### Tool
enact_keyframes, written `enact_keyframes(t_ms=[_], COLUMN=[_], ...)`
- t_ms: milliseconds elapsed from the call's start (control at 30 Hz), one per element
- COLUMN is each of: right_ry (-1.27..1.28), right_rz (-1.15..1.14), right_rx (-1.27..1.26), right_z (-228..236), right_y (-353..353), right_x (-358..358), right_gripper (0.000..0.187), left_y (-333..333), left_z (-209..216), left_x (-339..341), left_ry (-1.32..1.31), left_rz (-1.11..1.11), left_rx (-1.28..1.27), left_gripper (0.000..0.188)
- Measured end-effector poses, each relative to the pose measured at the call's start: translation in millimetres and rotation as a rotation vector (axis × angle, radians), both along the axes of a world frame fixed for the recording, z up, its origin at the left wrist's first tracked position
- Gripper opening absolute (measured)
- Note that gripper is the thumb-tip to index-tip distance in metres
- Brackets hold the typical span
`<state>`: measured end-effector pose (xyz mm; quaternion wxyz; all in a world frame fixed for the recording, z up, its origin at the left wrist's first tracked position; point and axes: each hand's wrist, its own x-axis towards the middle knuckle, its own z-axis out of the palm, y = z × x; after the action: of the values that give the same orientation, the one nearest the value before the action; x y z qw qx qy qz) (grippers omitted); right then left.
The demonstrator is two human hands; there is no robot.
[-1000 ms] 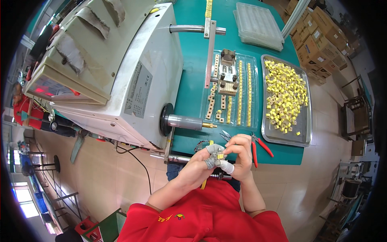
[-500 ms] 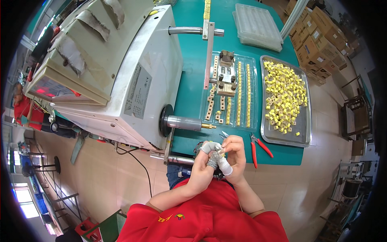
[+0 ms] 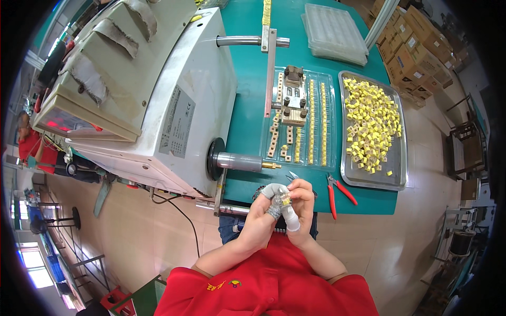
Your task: Manually assembling small electronic components at a factory workbench.
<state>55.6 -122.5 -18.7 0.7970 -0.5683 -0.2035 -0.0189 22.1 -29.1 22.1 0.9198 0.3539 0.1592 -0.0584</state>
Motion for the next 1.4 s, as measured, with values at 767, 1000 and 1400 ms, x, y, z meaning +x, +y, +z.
enact_keyframes(t_ms=[767, 1000, 1400], right_ry=[0.053, -0.171, -0.595], right_rz=[0.049, -0.110, 0.151], right_rx=[0.075, -0.271, -0.718], right_z=[8, 8, 54], right_y=[5, -6, -38], right_x=[-2, 4, 51], right_gripper=[0.028, 0.031, 0.023], left_y=[-4, 8, 17], left_z=[-4, -9, -17], left_x=[-2, 0, 1], left_ry=[-0.111, -0.052, 0.011], left_rz=[0.118, 0.002, -0.144], left_rx=[0.219, 0.184, -0.151], left_gripper=[0.028, 0.030, 0.018])
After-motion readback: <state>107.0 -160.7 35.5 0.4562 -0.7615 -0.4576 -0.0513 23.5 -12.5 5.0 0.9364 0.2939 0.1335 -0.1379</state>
